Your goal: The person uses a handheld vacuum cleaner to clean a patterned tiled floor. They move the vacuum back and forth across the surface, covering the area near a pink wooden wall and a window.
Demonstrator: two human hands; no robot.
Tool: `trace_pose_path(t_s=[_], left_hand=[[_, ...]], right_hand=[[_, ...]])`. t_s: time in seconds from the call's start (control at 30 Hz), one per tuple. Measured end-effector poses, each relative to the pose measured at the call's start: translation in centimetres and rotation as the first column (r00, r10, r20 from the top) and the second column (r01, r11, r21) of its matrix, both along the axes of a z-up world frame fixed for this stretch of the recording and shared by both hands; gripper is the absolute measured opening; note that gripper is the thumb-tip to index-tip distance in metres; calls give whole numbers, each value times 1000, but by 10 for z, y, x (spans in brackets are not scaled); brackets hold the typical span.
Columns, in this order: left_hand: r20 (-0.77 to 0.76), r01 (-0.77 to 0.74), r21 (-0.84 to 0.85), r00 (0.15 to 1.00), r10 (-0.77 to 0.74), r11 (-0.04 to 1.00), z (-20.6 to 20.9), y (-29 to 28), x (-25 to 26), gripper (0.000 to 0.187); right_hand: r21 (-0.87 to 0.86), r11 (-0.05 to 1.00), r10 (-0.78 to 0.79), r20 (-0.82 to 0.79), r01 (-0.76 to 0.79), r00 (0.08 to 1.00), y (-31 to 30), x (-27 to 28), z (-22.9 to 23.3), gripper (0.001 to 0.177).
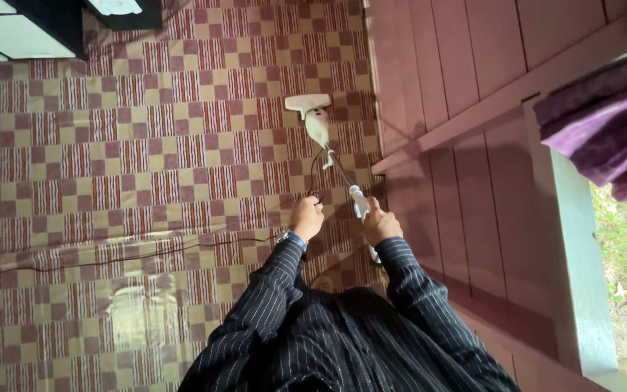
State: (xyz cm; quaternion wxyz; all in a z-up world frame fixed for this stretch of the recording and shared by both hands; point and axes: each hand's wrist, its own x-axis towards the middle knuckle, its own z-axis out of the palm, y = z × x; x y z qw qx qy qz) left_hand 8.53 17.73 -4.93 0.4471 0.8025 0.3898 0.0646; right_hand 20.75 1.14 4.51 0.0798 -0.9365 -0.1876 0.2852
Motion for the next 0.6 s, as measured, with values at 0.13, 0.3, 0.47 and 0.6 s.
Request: trace_pose_path(t_s=[0.13,0.3,0.47,0.6], left_hand=[[-11,26,14,1000,-26,1000,4,20,9,13],[-15,-9,-24,1000,9,1000,12,36,19,17],[-5,0,-24,1000,-1,1000,14,50,25,17],[-65,-15,-88,998,10,996,15,58,27,15]], right_hand=[[6,1000,11,3,-11,1000,26,22,-6,50],[19,1000,20,30,-20,999,51,41,-14,50],[-10,1000,29,36,-29,999,75,61,-16,50],[32,999,42,80,-44,996,88,76,-24,44]])
